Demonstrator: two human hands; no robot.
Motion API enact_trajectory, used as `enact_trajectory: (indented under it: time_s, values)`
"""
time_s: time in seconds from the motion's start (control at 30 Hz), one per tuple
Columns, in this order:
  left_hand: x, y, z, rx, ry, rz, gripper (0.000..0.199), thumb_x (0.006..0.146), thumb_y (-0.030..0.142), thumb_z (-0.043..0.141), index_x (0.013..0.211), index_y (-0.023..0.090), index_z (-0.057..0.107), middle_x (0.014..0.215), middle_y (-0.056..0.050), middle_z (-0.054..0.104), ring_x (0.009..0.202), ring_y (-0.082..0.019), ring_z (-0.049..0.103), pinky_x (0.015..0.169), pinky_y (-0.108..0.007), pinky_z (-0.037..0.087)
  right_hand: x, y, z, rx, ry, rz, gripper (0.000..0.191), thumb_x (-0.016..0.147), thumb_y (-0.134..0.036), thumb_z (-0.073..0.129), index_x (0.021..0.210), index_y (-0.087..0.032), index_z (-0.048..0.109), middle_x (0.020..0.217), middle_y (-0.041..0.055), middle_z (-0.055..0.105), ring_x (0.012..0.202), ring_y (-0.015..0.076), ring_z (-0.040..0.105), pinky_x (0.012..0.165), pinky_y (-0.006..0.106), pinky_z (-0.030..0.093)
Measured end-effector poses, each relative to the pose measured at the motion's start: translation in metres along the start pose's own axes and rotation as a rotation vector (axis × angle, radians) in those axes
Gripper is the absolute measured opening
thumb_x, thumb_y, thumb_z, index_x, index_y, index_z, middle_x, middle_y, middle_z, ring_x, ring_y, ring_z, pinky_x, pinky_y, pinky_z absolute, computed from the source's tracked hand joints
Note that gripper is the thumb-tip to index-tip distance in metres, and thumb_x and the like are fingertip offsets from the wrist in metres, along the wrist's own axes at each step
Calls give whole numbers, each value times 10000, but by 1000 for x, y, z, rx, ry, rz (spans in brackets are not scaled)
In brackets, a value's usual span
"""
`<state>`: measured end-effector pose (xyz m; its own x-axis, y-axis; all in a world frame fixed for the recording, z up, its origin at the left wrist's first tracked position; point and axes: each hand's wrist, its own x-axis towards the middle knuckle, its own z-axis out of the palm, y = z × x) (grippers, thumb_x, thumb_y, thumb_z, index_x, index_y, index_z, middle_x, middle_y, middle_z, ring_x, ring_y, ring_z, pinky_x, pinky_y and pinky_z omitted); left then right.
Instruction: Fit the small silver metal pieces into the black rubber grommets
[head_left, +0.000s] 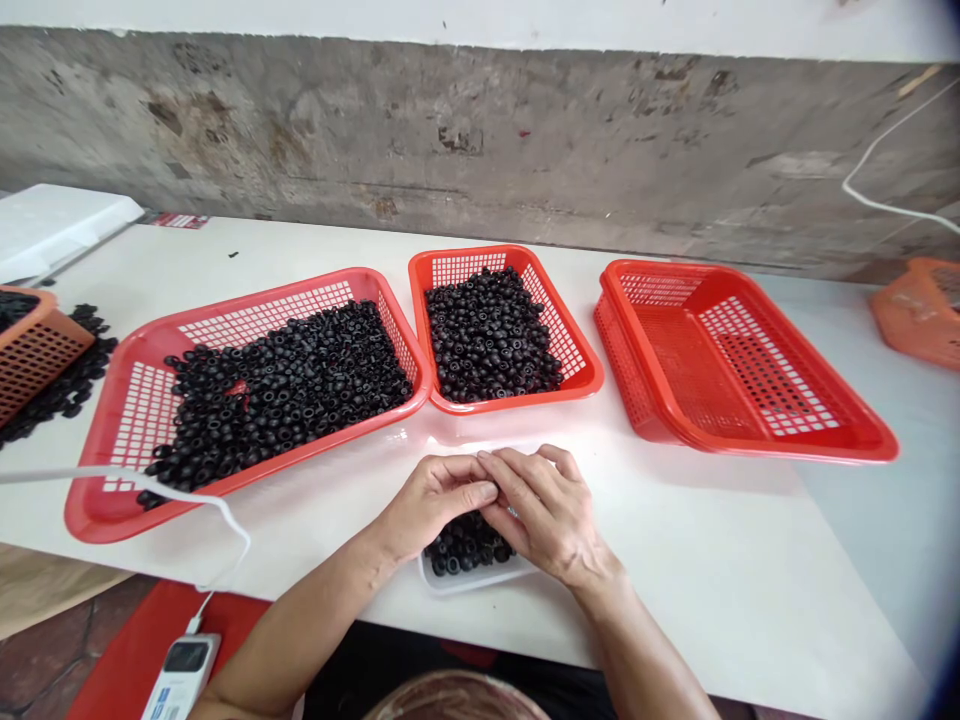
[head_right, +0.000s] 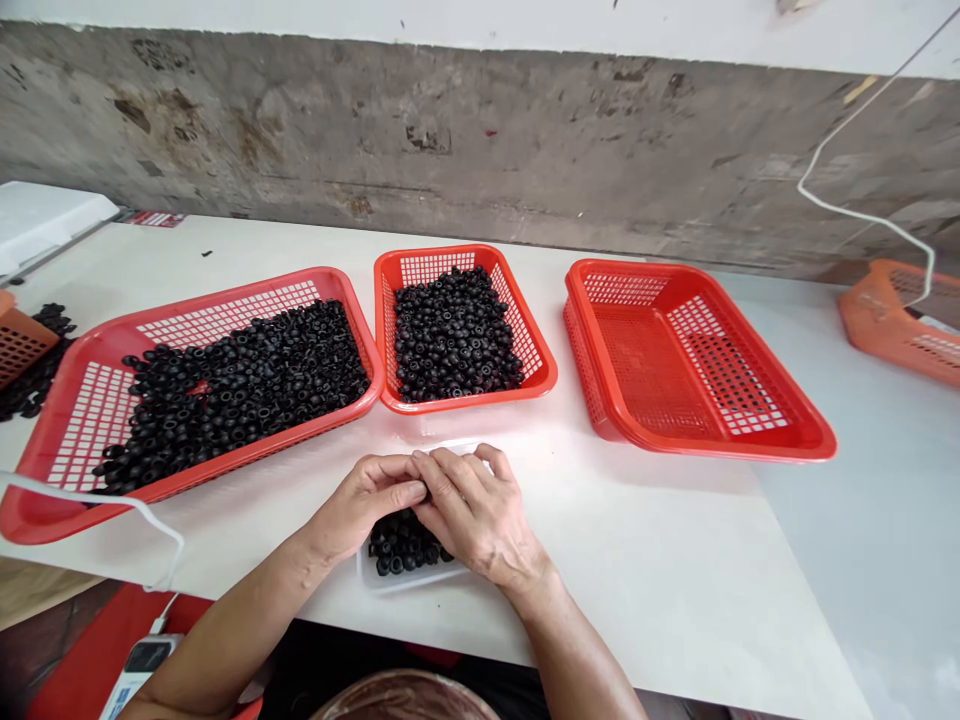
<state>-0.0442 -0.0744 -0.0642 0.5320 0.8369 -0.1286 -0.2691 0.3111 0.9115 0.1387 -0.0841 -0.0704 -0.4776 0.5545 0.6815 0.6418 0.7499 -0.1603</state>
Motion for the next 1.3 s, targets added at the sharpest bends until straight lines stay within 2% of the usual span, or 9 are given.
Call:
enact_trajectory:
  time_s: [0.37,0.57,0.93,1.3]
  values:
    - [-1,2,0,21,-34,-25,174,891,302,697,907,142,763,865,-46,705,886,-179,626,919,-301,471,0,-1,-1,-10,35,-13,262,992,-189,589,1233,-91,615,1023,121,762,836,171,711,876,366,449]
    - [0,2,0,48,-21,-30,222,879,337,703,814,127,735,816,-50,675,863,-190,606,902,-320,460,-1,0,0,-12,32,-15,337,980,-208,604,1303,-112,603,1032,103,760,834,172,711,882,367,447]
    - [0,2,-1,-6,-45,-32,214,848,340,724,885,133,761,857,-58,685,876,-197,604,892,-309,464,0,-1,-1,2,48,-22,290,959,-165,615,1238,-88,628,1014,113,757,808,175,702,877,376,443]
    - [0,1,-1,-16,-16,-32,201,855,328,723,865,132,767,836,-63,714,857,-195,639,890,-315,489,3,0,-2,21,34,-12,287,1017,-263,597,1245,-91,617,1035,129,760,838,170,701,875,362,451]
